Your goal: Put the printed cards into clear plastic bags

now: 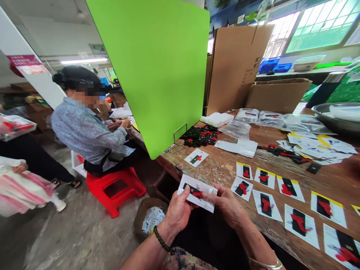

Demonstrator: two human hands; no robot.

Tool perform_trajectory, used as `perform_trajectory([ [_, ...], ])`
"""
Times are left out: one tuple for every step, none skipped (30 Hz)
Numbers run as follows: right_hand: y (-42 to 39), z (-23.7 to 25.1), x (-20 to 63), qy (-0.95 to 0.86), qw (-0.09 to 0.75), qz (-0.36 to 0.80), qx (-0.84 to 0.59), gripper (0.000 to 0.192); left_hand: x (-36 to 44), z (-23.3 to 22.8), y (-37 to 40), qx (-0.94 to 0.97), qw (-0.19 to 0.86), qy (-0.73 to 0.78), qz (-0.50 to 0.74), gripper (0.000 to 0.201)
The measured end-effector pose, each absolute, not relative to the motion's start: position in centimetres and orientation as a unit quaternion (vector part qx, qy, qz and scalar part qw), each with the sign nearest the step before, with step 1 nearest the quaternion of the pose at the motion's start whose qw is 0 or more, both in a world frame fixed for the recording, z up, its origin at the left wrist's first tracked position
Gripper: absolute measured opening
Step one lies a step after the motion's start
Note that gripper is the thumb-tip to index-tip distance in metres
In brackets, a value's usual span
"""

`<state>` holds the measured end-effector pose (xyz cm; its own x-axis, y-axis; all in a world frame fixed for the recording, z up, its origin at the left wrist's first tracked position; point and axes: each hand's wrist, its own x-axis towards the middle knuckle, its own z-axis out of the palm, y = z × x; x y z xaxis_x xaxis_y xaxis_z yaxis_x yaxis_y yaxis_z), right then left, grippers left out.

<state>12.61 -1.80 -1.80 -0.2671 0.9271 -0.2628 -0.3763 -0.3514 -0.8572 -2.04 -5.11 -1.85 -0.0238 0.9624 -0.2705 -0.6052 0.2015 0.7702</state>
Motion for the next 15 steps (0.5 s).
perform_trajectory([
  [-1.8, -1.7, 12.8, -0.356, 0.439, 0.729, -0.386, 0.046, -2.2, -2.0, -5.3, 0.219, 0.657, 0.412, 0.592, 0.032],
  [-1.9, -1.8, 13.0, -0.363, 0.433, 0.733, -0.379, 0.046, -2.4, -2.0, -5.6, 0.220, 0.653, 0.421, 0.590, 0.033],
  [-1.8, -1.9, 13.2, -0.363, 0.435, 0.731, -0.381, 0.046, -2.5, -2.0, -5.8, 0.224, 0.651, 0.429, 0.585, 0.033],
  [-1.8, -2.1, 13.3, -0.361, 0.442, 0.722, -0.392, 0.046, -2.6, -1.9, -6.0, 0.230, 0.651, 0.434, 0.579, 0.033],
  [-1.8, -2.4, 13.3, -0.357, 0.450, 0.711, -0.406, 0.047, -2.8, -1.8, -6.2, 0.237, 0.653, 0.436, 0.572, 0.032],
  [-1.8, -2.6, 13.3, -0.353, 0.458, 0.700, -0.420, 0.047, -2.9, -1.6, -6.3, 0.246, 0.655, 0.437, 0.565, 0.033],
  [-1.8, -2.8, 13.2, -0.350, 0.463, 0.692, -0.429, 0.048, -3.0, -1.4, -6.5, 0.256, 0.655, 0.439, 0.559, 0.033],
  [-1.9, -3.0, 13.1, -0.351, 0.464, 0.687, -0.435, 0.048, -3.1, -1.3, -6.6, 0.265, 0.652, 0.444, 0.554, 0.033],
  [-2.0, -3.0, 13.0, -0.355, 0.461, 0.684, -0.440, 0.049, -3.3, -1.2, -6.6, 0.273, 0.646, 0.453, 0.550, 0.033],
  [-2.1, -3.0, 13.0, -0.361, 0.452, 0.683, -0.446, 0.049, -3.4, -1.1, -6.7, 0.280, 0.640, 0.464, 0.545, 0.033],
  [-2.2, -2.9, 13.0, -0.369, 0.440, 0.683, -0.451, 0.050, -3.5, -1.2, -6.8, 0.287, 0.635, 0.474, 0.538, 0.033],
  [-2.3, -2.8, 13.0, -0.379, 0.425, 0.686, -0.453, 0.049, -3.7, -1.3, -6.8, 0.290, 0.633, 0.483, 0.531, 0.032],
  [-2.4, -2.7, 13.1, -0.389, 0.409, 0.693, -0.449, 0.048, -3.8, -1.4, -6.9, 0.290, 0.633, 0.488, 0.526, 0.032],
  [-2.5, -2.5, 13.3, -0.398, 0.395, 0.703, -0.437, 0.046, -3.9, -1.5, -7.0, 0.287, 0.635, 0.489, 0.524, 0.032],
  [-2.5, -2.4, 13.5, -0.406, 0.384, 0.715, -0.420, 0.044, -4.0, -1.7, -7.2, 0.281, 0.639, 0.488, 0.524, 0.032],
])
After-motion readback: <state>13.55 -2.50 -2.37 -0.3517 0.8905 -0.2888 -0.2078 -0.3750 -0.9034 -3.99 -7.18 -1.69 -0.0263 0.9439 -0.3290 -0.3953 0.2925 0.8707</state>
